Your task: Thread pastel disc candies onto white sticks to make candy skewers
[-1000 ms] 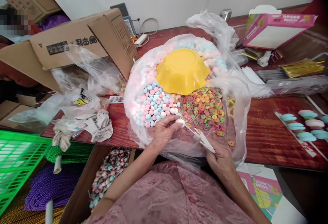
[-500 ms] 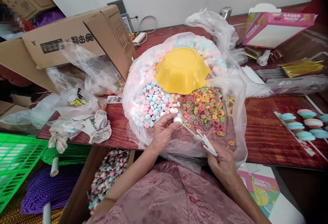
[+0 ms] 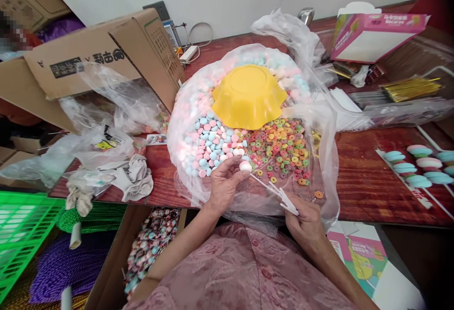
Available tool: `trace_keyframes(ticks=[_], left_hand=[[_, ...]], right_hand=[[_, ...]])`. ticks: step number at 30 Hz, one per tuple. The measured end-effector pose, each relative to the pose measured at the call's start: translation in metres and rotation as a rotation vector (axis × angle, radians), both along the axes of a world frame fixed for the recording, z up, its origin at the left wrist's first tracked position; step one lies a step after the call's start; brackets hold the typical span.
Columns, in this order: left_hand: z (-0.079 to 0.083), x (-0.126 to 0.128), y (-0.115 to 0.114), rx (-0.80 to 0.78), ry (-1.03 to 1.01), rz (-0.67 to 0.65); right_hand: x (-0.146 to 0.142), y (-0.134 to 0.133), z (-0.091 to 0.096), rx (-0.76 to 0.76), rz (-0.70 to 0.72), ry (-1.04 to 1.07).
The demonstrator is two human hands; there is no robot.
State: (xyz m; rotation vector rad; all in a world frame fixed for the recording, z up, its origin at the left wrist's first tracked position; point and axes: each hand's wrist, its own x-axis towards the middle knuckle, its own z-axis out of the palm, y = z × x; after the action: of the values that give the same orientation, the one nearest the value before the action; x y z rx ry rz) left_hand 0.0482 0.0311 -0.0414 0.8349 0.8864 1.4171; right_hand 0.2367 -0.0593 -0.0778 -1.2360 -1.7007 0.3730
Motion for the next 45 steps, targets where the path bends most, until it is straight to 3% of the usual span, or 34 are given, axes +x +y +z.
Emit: trace_keyframes(ticks=[6, 14, 21, 26, 33, 37, 42, 45], left_hand=[[-0.004, 0.0, -0.001, 0.027, 0.011, 0.006], [-0.005, -0.003, -0.002, 0.116, 0.168, 0.046], [0.008, -0.011, 0.0, 0.444, 0.534, 0.092], [0.014, -0.012, 0.0, 0.67, 0.596, 0.091], [0.014, -0.005, -0.003, 0.777, 0.677, 0.103], [0.019, -0.003, 0.0, 0.61, 0.634, 0.077], [0.033, -0.003, 0.008, 0.365, 0.522, -0.145], [0.029, 0.003, 0.005, 0.308, 0.498, -0.121]], right_hand=[[-0.002, -0.001, 0.001, -0.033, 0.015, 0.012], [-0.013, -0.004, 0.012, -0.063, -0.006, -0.048], [-0.026, -0.008, 0.025, -0.027, 0.016, -0.068], [-0.031, -0.009, 0.024, -0.051, 0.029, 0.055], [-0.04, -0.008, 0.015, -0.129, -0.017, 0.205], [-0.043, -0.007, 0.018, -0.172, 0.025, 0.225], [-0.039, -0.004, 0.022, -0.157, 0.002, 0.246], [-0.037, -0.003, 0.019, -0.143, -0.037, 0.256]])
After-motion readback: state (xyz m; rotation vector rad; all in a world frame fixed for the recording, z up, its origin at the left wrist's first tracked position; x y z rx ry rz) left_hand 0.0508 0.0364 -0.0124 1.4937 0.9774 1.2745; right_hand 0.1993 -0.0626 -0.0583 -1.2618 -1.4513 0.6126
